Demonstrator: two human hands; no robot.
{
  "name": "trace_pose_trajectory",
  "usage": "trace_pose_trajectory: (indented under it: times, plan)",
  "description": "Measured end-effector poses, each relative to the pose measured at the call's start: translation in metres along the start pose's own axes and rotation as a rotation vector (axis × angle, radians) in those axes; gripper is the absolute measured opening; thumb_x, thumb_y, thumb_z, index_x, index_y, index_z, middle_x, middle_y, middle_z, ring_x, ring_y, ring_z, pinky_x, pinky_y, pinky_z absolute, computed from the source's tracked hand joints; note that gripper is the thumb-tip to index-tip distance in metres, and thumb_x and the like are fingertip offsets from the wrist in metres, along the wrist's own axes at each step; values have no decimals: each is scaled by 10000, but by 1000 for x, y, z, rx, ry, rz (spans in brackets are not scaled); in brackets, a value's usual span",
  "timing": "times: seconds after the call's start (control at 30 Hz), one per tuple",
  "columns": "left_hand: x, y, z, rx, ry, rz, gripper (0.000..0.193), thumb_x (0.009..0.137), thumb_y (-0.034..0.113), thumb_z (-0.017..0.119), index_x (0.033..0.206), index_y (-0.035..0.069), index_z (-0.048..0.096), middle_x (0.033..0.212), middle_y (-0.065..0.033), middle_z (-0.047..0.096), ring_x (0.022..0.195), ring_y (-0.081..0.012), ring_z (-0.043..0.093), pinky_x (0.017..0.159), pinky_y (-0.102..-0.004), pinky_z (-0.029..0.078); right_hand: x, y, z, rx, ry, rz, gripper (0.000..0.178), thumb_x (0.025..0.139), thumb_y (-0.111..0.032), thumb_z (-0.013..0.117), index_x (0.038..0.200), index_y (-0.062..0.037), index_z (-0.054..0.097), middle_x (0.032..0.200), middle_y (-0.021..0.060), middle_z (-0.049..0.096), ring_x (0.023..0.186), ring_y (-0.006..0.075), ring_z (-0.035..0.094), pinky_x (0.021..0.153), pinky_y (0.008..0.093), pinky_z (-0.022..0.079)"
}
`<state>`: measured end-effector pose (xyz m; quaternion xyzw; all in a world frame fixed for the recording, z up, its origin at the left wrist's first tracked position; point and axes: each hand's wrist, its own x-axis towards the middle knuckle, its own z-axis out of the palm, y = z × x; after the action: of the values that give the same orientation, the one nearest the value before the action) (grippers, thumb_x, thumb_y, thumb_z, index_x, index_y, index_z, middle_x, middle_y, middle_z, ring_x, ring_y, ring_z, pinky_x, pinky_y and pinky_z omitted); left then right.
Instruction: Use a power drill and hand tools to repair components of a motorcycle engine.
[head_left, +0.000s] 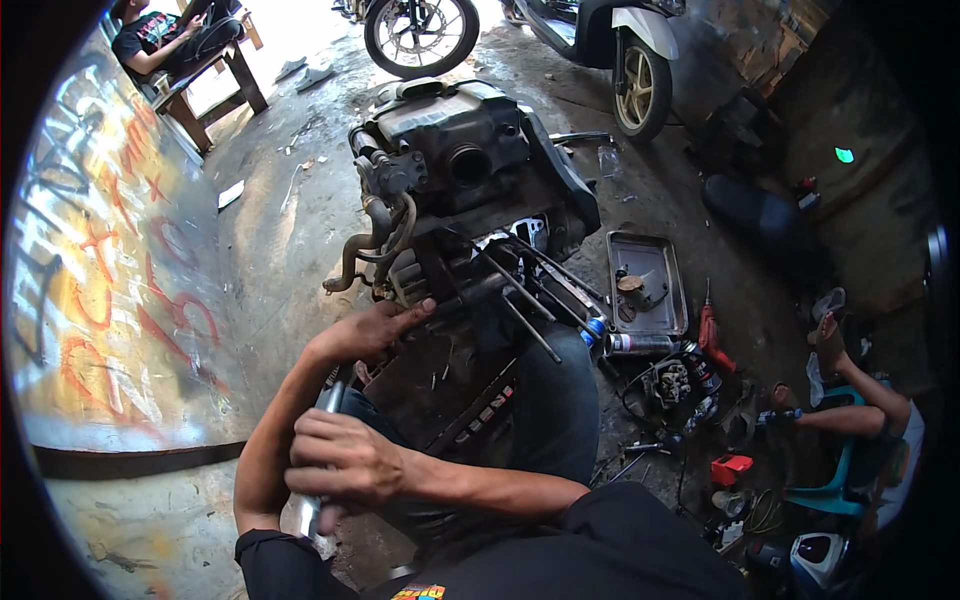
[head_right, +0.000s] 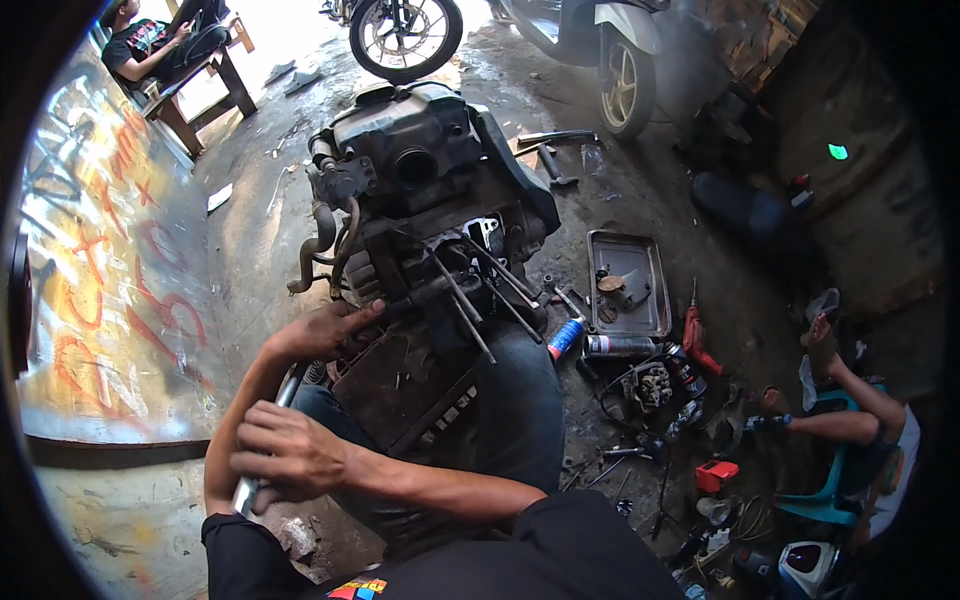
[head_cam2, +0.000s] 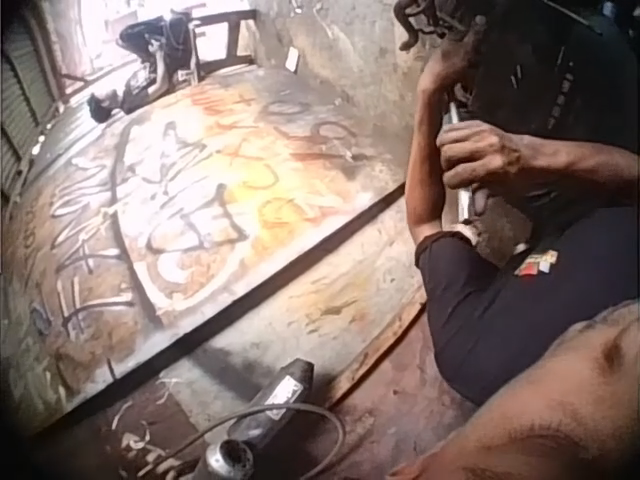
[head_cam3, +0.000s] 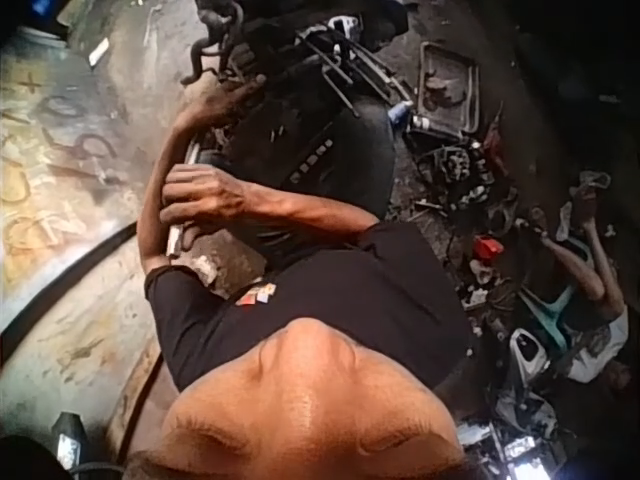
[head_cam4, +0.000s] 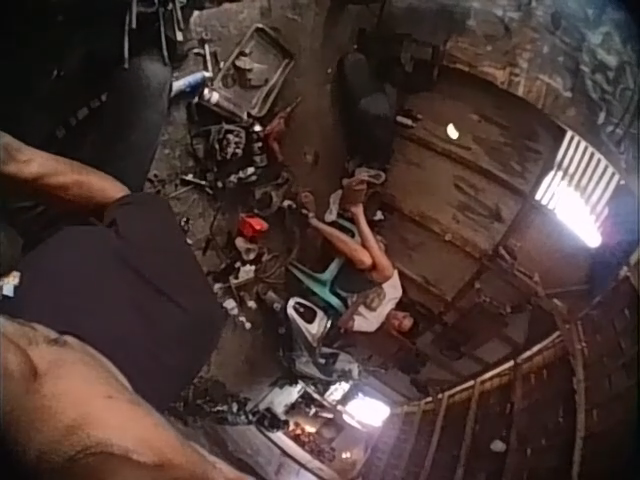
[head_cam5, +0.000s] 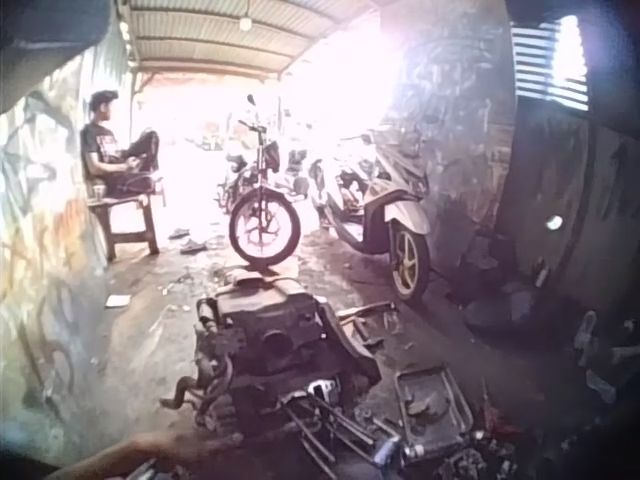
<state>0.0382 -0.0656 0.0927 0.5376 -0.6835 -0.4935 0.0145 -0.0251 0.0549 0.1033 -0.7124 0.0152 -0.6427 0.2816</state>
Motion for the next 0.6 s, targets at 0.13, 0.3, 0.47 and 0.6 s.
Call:
trace_pose_trajectory:
  times: [0.13,0.3,0.47,0.6]
  plan:
    - [7,14,-11,-78,-122,-225,785,878,746,505,893,-22,662,611,-27,518,571,-119,535,519,-294,443,3,10,8,-65,79,92,545,849,-552,581,927,-13,559,797,101,463,687,289,492,647,405,405]
    - [4,27,-16,6,-143,-188,782,869,751,515,884,-12,683,651,-16,575,570,-115,541,521,-278,447,6,18,11,-87,240,-80,568,878,-565,535,910,2,560,757,95,442,650,263,477,600,390,374]
    - [5,11,-11,-57,-205,-262,878,835,794,504,1157,-7,666,884,-99,668,736,-153,607,619,-315,489,6,8,13,-176,177,41,653,925,-642,425,888,-5,562,740,101,470,616,268,476,556,398,371]
    - [-7,26,-1,25,-62,-70,866,876,778,448,1101,-31,660,836,-141,647,739,-200,605,660,-348,491,-14,2,8,-18,268,-110,618,934,-605,442,903,2,553,748,101,467,616,267,469,612,416,378]
